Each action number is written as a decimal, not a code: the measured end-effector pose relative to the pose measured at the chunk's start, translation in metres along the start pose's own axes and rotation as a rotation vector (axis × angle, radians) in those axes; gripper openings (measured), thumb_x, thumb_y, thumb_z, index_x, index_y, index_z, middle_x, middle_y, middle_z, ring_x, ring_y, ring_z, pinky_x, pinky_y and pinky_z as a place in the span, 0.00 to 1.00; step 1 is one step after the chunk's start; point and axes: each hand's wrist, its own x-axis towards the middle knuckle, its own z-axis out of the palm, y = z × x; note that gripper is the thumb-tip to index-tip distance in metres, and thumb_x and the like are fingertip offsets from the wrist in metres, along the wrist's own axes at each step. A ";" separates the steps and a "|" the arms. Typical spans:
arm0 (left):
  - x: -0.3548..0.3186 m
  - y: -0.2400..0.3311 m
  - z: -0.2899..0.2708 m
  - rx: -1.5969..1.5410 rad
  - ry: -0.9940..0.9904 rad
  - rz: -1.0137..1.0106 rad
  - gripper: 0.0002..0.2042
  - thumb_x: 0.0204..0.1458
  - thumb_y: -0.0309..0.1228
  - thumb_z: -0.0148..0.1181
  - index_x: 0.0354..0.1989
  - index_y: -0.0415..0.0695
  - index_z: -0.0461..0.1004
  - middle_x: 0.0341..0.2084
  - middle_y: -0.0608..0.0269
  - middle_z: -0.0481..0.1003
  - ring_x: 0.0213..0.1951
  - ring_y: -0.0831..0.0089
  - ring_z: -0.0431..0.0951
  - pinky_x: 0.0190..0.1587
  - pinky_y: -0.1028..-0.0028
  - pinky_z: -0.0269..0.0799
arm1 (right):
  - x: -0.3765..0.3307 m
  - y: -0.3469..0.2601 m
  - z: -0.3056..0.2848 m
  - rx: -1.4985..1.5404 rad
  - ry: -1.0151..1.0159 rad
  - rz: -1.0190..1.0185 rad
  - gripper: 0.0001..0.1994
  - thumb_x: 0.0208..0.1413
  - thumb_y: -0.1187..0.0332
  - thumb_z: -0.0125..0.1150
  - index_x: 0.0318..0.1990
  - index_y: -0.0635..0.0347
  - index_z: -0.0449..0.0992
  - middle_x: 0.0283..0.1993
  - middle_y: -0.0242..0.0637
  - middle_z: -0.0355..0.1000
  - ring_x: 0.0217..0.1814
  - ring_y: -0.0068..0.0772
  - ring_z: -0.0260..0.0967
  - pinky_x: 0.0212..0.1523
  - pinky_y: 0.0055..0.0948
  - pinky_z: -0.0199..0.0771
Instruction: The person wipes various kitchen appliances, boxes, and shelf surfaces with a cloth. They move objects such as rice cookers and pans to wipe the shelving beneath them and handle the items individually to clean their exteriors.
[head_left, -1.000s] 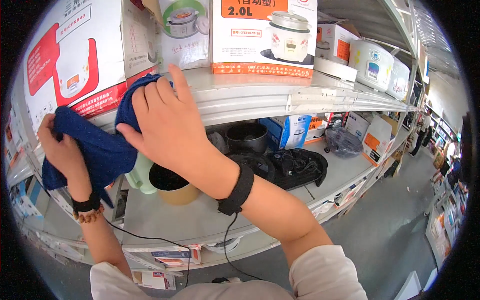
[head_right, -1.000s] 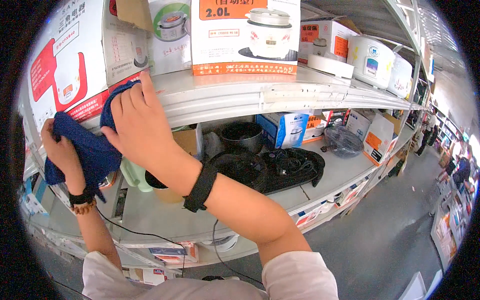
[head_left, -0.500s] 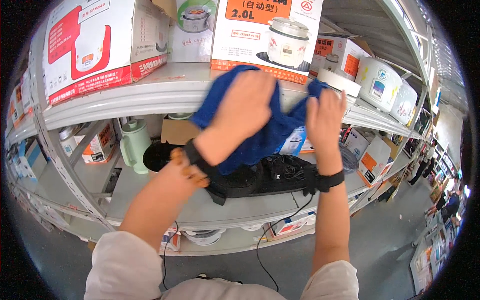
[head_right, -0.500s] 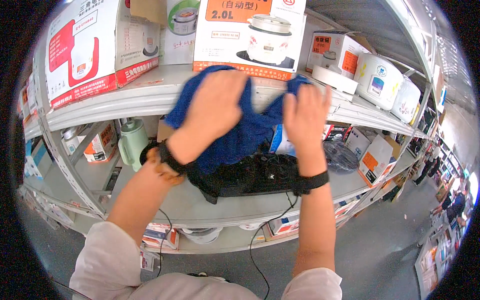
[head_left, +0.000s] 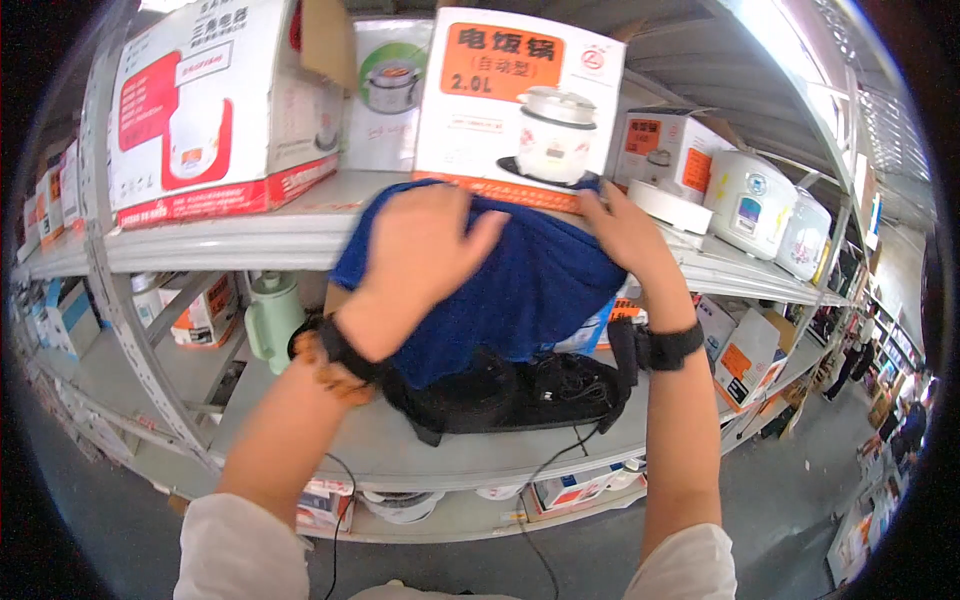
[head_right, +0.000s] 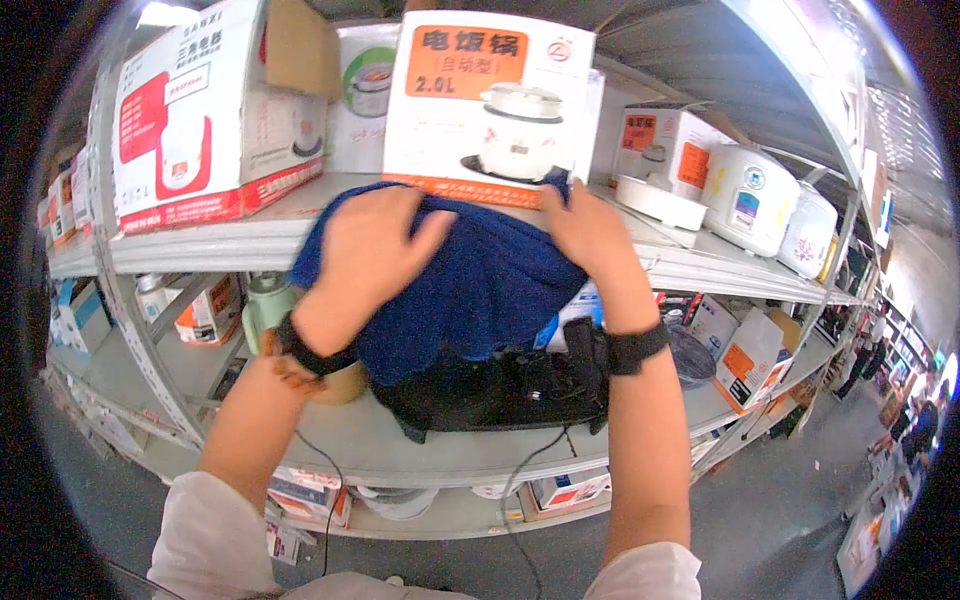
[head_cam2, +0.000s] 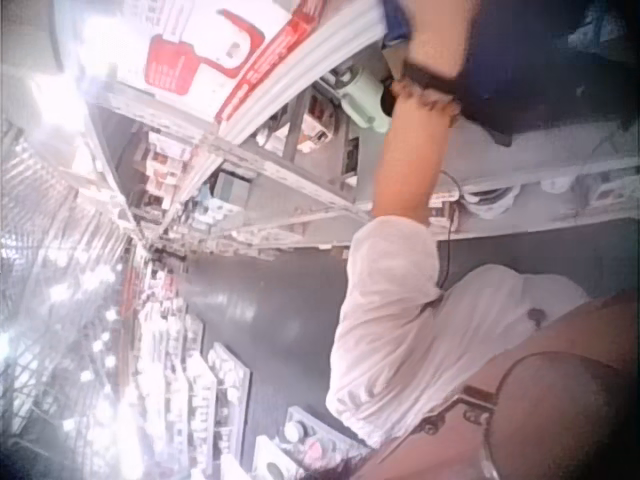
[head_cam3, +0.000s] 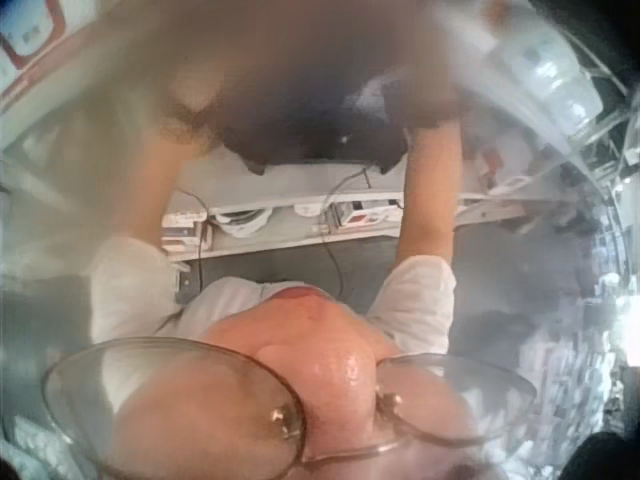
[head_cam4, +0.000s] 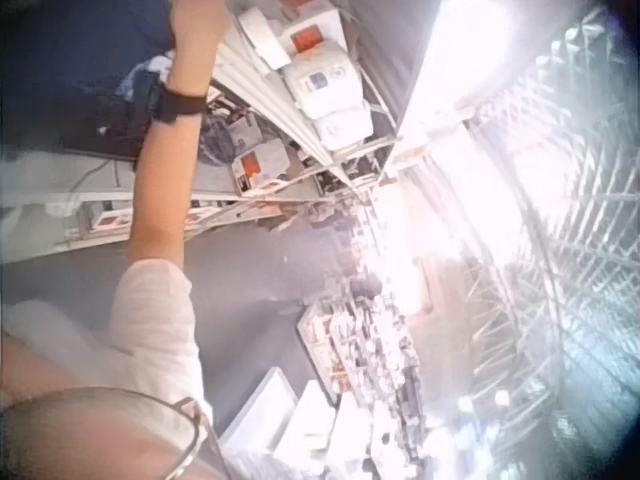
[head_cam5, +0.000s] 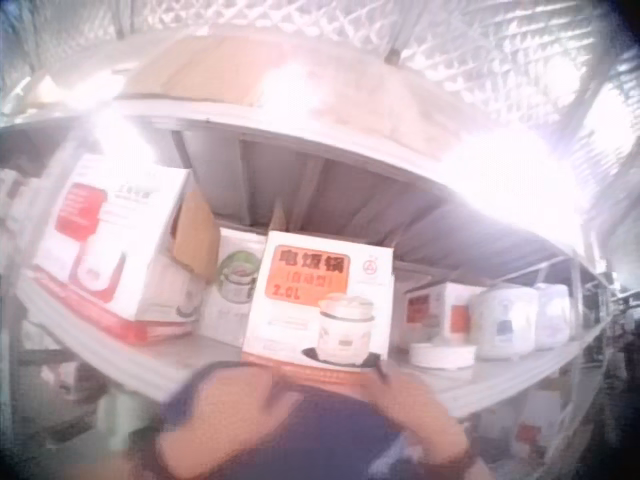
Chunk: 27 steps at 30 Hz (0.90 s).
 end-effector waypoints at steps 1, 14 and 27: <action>-0.003 -0.014 -0.007 0.079 0.030 -0.051 0.19 0.55 0.45 0.55 0.39 0.39 0.76 0.31 0.49 0.78 0.35 0.52 0.78 0.38 0.59 0.73 | 0.014 -0.006 0.005 -0.035 -0.051 -0.032 0.32 0.61 0.46 0.42 0.60 0.66 0.62 0.46 0.65 0.72 0.51 0.63 0.70 0.54 0.49 0.68; 0.064 -0.073 -0.036 -0.538 -0.861 -0.481 0.36 0.55 0.44 0.58 0.65 0.31 0.54 0.61 0.41 0.62 0.59 0.60 0.65 0.62 0.69 0.59 | 0.022 -0.028 0.018 -0.088 0.044 -0.116 0.45 0.50 0.48 0.60 0.66 0.74 0.50 0.59 0.71 0.55 0.55 0.66 0.66 0.55 0.44 0.71; 0.084 -0.073 0.008 -0.572 -0.950 -0.348 0.44 0.55 0.38 0.61 0.71 0.41 0.35 0.68 0.36 0.48 0.68 0.54 0.51 0.66 0.67 0.51 | 0.089 0.024 -0.005 0.259 -0.027 0.217 0.51 0.38 0.55 0.74 0.65 0.72 0.49 0.53 0.59 0.67 0.57 0.47 0.66 0.49 0.41 0.76</action>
